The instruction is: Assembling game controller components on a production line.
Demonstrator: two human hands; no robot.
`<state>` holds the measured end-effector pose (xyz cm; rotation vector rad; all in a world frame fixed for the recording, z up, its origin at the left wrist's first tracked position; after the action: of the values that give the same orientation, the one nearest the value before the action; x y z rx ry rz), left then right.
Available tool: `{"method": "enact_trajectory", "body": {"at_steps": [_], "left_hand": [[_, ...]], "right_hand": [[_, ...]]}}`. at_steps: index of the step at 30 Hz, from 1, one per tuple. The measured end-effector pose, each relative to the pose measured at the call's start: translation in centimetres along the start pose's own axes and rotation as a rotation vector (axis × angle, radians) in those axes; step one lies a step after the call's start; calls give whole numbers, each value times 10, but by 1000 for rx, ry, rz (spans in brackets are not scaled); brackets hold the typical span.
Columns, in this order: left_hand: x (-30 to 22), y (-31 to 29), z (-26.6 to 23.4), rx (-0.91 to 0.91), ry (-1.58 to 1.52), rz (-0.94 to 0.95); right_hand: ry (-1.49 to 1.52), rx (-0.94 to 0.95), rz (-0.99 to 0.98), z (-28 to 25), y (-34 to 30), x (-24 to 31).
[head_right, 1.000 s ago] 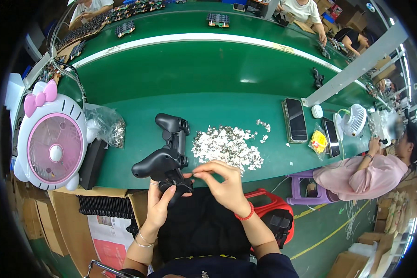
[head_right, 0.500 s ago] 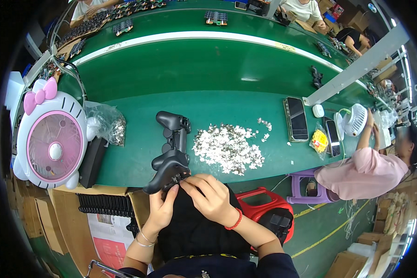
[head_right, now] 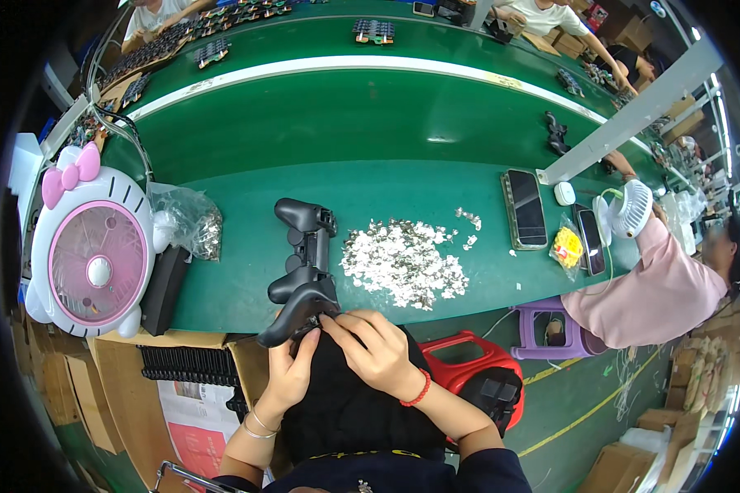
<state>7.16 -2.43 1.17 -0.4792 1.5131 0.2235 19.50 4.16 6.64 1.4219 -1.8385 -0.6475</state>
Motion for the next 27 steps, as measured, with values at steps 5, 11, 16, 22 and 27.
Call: {"method": "enact_trajectory", "body": {"at_steps": [5, 11, 16, 22, 27], "left_hand": [[-6, 2, 1, 47, 18, -33], [-20, 7, 6, 231, -46, 97], [-17, 7, 6, 231, -56, 91], [-32, 6, 7, 201, 84, 294], [-30, 6, 7, 227, 157, 339]], "right_hand": [[6, -15, -13, -3, -5, 0], [7, -13, -57, -6, -9, 1], [86, -59, 10, -8, -11, -1], [233, -83, 66, -9, -16, -8], [252, -119, 121, -10, -9, -13]]}}
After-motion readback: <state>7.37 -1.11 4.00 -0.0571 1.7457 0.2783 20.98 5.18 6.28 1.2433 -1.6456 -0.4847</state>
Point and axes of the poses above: each hand's wrist, its own y-axis towards the middle knuckle, its own z-axis out of the palm, x = y × z, the point moved 7 cm from there along y, towards the middle knuckle, and after that the axes turned 12 degrees about -z, right-handed, at the moved point
